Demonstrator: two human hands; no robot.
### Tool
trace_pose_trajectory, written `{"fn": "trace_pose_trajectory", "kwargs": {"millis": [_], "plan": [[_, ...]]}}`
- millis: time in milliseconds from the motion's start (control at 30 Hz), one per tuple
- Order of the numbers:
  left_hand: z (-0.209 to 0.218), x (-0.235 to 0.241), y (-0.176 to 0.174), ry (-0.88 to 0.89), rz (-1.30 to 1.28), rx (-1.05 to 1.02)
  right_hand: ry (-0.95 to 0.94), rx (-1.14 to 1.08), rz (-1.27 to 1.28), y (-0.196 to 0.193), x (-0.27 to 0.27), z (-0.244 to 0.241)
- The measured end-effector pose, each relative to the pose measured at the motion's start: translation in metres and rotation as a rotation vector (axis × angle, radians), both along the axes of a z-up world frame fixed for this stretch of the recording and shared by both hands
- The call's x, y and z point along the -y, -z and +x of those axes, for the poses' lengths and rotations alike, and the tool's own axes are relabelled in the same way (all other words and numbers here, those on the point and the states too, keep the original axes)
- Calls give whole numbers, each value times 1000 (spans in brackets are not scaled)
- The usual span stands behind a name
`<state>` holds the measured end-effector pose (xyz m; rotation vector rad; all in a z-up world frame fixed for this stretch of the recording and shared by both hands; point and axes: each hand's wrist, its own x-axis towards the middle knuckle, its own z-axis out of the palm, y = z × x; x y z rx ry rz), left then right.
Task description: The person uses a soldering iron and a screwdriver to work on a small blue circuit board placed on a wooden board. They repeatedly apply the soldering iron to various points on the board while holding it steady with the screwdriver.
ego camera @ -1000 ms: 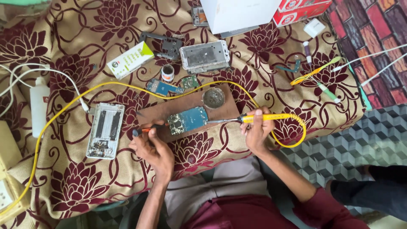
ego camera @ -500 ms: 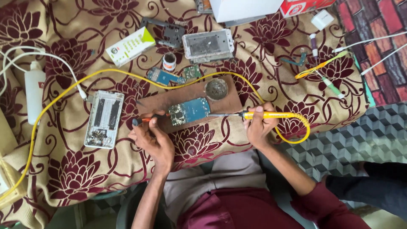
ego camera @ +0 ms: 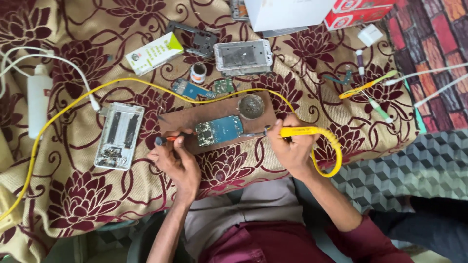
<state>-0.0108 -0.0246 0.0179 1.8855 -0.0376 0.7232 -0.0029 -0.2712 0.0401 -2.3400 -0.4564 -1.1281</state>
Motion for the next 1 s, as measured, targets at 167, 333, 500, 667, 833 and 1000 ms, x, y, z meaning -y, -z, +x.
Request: {"fn": "trace_pose_trajectory", "kwargs": {"millis": [167,333,500,667,833,1000], "plan": [[1,0,2,-18,34,-11,-66,-291,433,13,11,-3],[2,0,1,-43,79,-16,-154,-479,758,19,20,6],[-1,-2,3,6,7,-24,-146,-561,729,7,20,9],[1,1,7,71,-186,-41,-246,-573,628,-10,19,3],[1,0,8,21,-88,-19,-177,-500,582,-7,10,-6],[2,-1,5,-41,95,-7,-100,-309,509,7,4,-11]]}}
